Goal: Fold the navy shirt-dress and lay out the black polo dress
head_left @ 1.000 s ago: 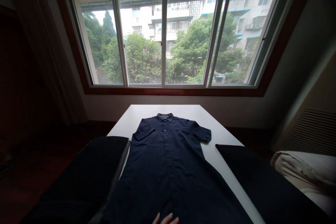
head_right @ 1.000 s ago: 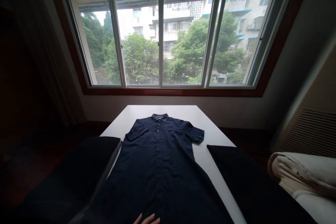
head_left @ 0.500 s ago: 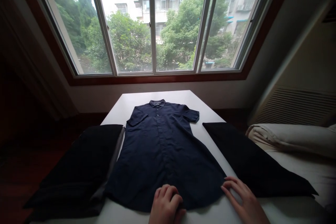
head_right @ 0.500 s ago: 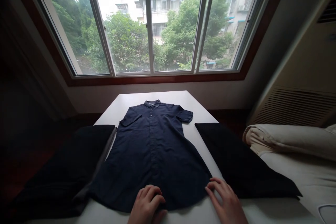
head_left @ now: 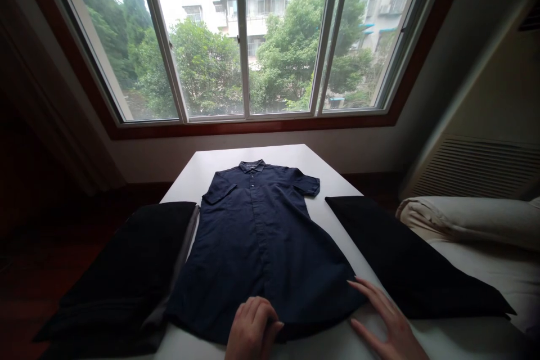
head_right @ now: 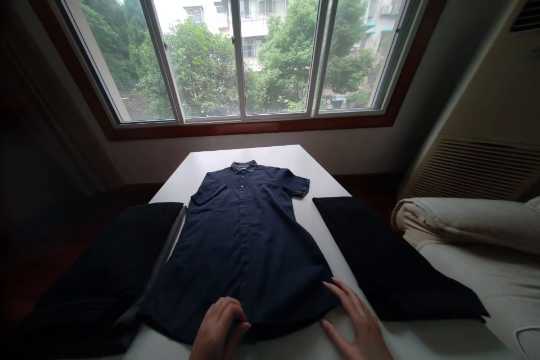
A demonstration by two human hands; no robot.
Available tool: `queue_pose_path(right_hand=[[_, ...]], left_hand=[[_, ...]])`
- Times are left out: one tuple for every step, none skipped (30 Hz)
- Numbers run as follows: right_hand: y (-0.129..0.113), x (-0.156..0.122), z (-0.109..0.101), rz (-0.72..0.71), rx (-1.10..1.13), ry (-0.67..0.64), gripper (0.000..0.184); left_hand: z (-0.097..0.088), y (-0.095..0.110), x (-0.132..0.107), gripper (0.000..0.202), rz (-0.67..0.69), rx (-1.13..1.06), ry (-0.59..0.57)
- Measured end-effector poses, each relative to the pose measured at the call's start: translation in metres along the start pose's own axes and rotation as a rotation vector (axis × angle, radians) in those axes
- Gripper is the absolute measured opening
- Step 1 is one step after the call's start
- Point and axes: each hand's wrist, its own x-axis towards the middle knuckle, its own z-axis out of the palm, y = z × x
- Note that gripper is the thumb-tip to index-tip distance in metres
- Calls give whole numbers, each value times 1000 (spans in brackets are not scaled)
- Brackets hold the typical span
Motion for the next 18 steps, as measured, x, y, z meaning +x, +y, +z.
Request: queue_pose_path(right_hand=[[-1,1,3,7,9,24,48],[-3,3,6,14,17,52,43],[-4,4,8,23,23,84,39],[-5,6,10,31,24,121,36],[-6,7,12,39,22,156,35],[-7,8,12,45,19,190,35],[-8,9,12,54,19,214,36],[-10,10,11,68,21,231,35],[-12,10,9,85,25,242,34],[-14,10,6,100,28,251,32],[-16,10,3,111,28,259,30],[-19,9,0,115,24,272,28],[-21,8,-3,111,19,286,27],[-24,7,-6,100,14,302,27],[-26,6,-8,86,11,313,27],[-28,5,-10,73,11,319,26],[-29,5,-11,60,14,316,26],[-30,4,-12,49,18,303,26]], left_hand=[[-2,-1,1,32,2,-6,11],[-3,-3,1,32,2,-11,28],[-3,-5,0,31,9,-19,45],[-3,-7,0,31,23,-28,60],[-3,-8,0,30,42,-35,68],[-4,-9,0,29,59,-37,69],[-5,-8,0,28,72,-32,66],[-7,-8,1,27,81,-21,60],[-10,-6,1,26,84,-6,54],[-13,-4,2,25,81,11,54],[-16,-1,3,24,75,25,60],[-19,2,4,24,69,33,71],[-22,4,5,23,59,32,82],[-25,6,6,23,45,22,90],[-28,7,6,22,30,3,93],[-30,7,6,21,15,-20,91],[-33,7,6,21,1,-45,85],[-35,6,5,21,-11,-66,77]])
